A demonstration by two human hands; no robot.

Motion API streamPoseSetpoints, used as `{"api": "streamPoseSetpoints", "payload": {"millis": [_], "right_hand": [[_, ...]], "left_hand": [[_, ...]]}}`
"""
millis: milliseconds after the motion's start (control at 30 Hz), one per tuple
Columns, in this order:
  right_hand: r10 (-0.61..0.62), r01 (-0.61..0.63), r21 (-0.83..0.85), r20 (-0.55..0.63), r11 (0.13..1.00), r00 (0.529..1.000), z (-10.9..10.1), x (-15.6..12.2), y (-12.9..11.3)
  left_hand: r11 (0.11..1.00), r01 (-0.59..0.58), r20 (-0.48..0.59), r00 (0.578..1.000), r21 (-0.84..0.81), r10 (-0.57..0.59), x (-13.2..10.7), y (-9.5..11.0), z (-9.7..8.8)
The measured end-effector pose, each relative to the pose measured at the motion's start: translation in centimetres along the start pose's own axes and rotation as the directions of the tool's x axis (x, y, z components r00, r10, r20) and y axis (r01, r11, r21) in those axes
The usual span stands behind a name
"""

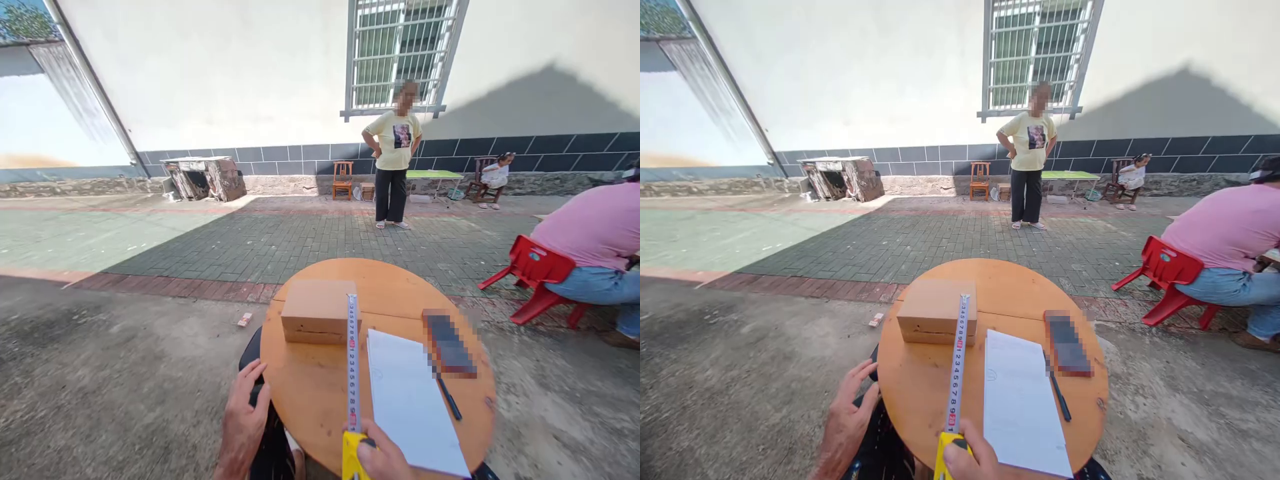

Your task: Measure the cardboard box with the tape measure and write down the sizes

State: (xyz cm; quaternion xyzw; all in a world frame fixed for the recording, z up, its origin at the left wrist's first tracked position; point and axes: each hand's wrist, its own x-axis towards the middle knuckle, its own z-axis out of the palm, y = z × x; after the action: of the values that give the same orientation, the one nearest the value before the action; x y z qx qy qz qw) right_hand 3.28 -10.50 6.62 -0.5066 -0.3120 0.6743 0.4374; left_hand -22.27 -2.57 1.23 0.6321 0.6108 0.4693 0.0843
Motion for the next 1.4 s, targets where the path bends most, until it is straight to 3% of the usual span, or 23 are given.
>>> {"api": "streamPoseSetpoints", "payload": {"millis": [133, 267, 433, 600, 833, 1133, 1267, 1400], "right_hand": [[0.078, -0.082, 0.062, 0.063, 0.995, 0.995, 4.0, 3.0, -4.5], [0.113, -0.113, -0.007, -0.011, 0.994, 0.994, 6.3, 5.3, -7.6], [0.192, -0.194, -0.017, -0.088, 0.981, 0.977, 7.1, 7.0, -8.0], [0.218, -0.219, -0.007, -0.068, 0.976, 0.973, 7.2, 6.2, -7.8], [0.227, -0.228, 0.007, -0.076, 0.974, 0.971, 7.1, 5.8, -8.1], [0.270, -0.270, 0.014, -0.082, 0.963, 0.959, 6.7, 6.2, -7.4], [0.229, -0.231, -0.013, -0.081, 0.973, 0.970, 6.8, 6.1, -7.7], [0.013, -0.003, -0.198, 0.051, 0.980, 0.999, 5.3, 4.6, -8.2]], "left_hand": [[0.999, 0.035, 0.015, 0.999, -0.027, -0.035, -1.9, -2.5, 0.8], [0.996, -0.026, 0.063, 0.998, -0.080, 0.032, -2.7, -2.6, 2.5], [0.985, -0.074, 0.141, 0.985, -0.155, 0.097, -2.8, -1.0, 5.6], [0.984, -0.050, 0.092, 0.993, -0.171, 0.067, -3.4, -0.2, 7.5], [0.987, -0.084, 0.049, 0.995, -0.135, 0.091, -3.7, -0.5, 7.7], [0.960, -0.279, 0.063, 0.958, -0.033, 0.280, -3.4, -1.4, 7.3], [0.972, -0.221, 0.085, 0.970, -0.083, 0.228, -3.4, -1.5, 7.5], [0.962, 0.019, 0.159, 0.987, -0.271, 0.026, -2.3, -0.7, 6.0]]}}
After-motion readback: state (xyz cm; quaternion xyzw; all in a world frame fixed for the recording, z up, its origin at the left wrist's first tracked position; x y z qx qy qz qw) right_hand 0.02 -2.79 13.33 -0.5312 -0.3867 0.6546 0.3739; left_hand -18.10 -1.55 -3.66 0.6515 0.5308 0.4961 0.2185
